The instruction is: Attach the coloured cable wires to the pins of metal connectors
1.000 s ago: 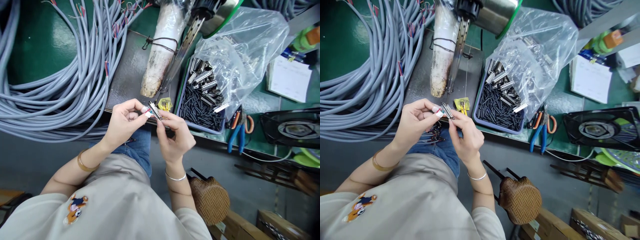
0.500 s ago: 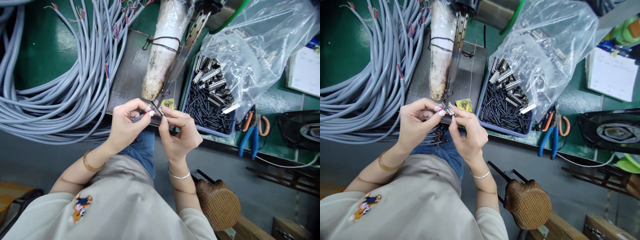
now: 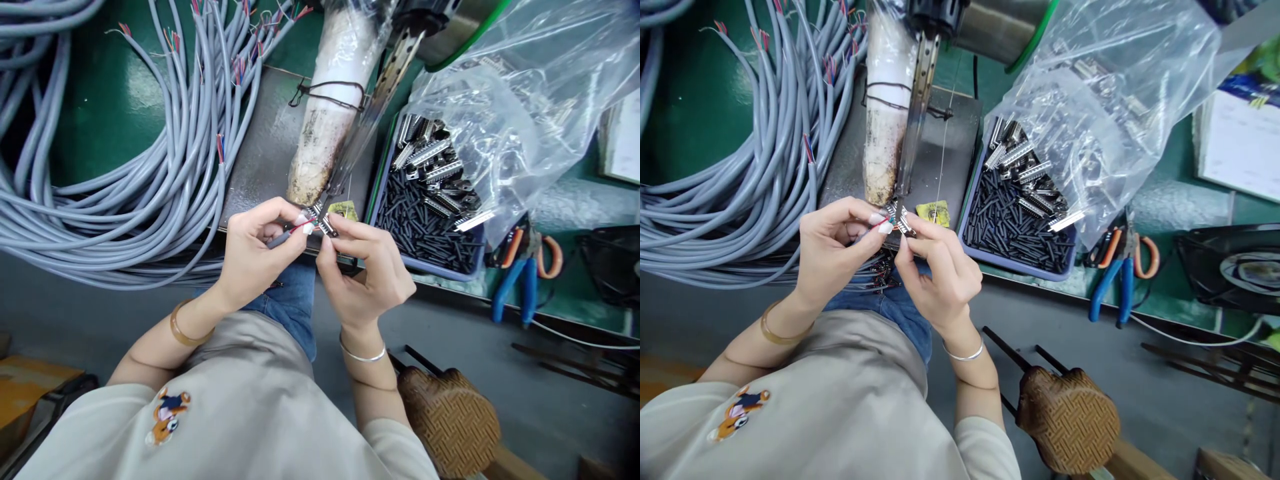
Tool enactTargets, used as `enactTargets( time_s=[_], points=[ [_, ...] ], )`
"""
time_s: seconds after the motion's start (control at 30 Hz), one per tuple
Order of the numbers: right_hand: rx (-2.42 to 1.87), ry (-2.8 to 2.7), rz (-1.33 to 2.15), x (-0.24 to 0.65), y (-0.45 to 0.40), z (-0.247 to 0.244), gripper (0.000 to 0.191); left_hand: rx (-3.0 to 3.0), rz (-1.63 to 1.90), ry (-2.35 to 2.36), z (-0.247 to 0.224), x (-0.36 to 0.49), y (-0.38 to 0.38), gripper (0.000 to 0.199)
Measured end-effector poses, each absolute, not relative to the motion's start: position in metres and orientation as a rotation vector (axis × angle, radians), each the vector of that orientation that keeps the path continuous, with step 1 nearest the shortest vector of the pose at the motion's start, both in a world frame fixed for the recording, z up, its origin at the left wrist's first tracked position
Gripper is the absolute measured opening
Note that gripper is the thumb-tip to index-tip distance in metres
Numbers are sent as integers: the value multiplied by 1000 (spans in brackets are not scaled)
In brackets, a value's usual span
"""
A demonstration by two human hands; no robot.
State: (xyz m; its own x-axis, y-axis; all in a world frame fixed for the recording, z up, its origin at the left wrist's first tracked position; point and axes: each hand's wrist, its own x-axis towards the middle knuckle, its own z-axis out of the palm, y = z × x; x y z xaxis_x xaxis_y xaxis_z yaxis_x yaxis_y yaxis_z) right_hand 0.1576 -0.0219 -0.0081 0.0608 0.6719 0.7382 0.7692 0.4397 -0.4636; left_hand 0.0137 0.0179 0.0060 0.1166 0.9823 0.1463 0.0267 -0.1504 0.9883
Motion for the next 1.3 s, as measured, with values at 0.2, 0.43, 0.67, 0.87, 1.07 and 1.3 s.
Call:
enactTargets(
  time_s=[0.2,0.43,0.67,0.87,1.07,1.3],
  points=[
    [-1273,-1747,-191,159,-25,-11,21,1333,1103,1088,-1,11,18,8],
    [-1297,-1681,-130,157,-30,-11,20,1274,1158,1027,-1,9,9,10],
    [-1282,-1584,95,157,-31,-10,18,1350,1126,1060,-3,4,6,8],
    [-1276,-1607,73,158,-29,-12,18,1485,1200,1141,-7,6,8,4],
    [-1274,-1636,18,159,-27,-13,19,1553,1243,1129,-3,8,12,2],
    [-1270,-1607,100,160,-24,-13,18,1139,1091,1037,3,6,21,13]
  ],
)
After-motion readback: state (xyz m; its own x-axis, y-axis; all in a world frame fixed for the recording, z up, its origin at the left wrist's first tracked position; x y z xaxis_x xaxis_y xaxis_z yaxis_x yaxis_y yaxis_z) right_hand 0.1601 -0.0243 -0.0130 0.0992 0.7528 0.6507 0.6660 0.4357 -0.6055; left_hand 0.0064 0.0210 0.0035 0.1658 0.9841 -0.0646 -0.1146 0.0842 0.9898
